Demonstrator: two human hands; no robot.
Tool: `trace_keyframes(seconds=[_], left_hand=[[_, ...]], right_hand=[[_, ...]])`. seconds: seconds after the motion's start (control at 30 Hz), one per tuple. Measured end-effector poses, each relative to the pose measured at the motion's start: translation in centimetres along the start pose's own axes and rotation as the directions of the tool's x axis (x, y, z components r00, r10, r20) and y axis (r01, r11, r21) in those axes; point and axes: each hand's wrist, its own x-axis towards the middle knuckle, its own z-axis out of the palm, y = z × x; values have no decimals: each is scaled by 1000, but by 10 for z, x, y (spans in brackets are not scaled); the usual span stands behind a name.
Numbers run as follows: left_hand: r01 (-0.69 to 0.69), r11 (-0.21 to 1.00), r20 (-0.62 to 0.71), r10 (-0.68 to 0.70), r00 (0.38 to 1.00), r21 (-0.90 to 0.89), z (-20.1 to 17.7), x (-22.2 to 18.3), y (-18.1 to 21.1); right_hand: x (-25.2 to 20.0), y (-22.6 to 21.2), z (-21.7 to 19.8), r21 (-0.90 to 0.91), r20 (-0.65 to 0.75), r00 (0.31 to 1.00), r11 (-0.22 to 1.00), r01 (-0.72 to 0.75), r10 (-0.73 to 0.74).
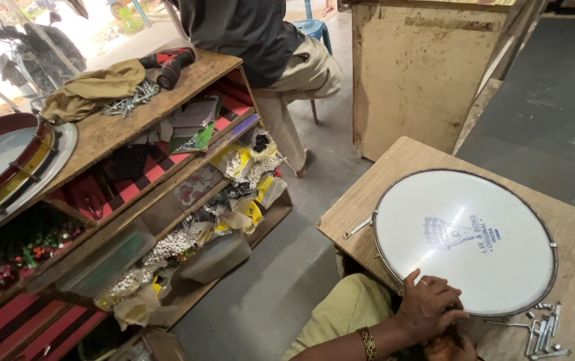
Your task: The person assembles a drum by placing the drum head onto the shell and then attaching and tightening the metal rim using multiple screws and a wrench.
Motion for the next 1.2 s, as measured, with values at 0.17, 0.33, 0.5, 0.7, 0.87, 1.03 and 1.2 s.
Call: trace_keyframes(seconds=[0.17,0.33,0.5,0.7,0.87,1.03,1.2], left_hand=[[-12,1000,-25,12,1000,19,-4,2,4],[-18,1000,-28,18,999,8,-7,3,5],[-12,1000,-11,12,1000,-8,-12,7,9],[23,999,46,-21,999,-37,-24,12,15],[25,999,48,-23,999,-36,-25,16,17],[46,996,57,-42,997,-73,-30,18,20],[32,994,50,-27,998,-102,-36,22,24]], right_hand=[[10,1,9,74,-214,976,997,-22,38],[11,3,8,93,-210,977,994,52,-32],[5,12,6,187,-195,967,962,199,-162],[2,18,0,242,-300,943,944,225,-148],[13,23,-3,257,-328,934,938,231,-140],[6,24,-5,299,-323,936,923,242,-141],[4,23,-6,246,-291,941,937,249,-174]])
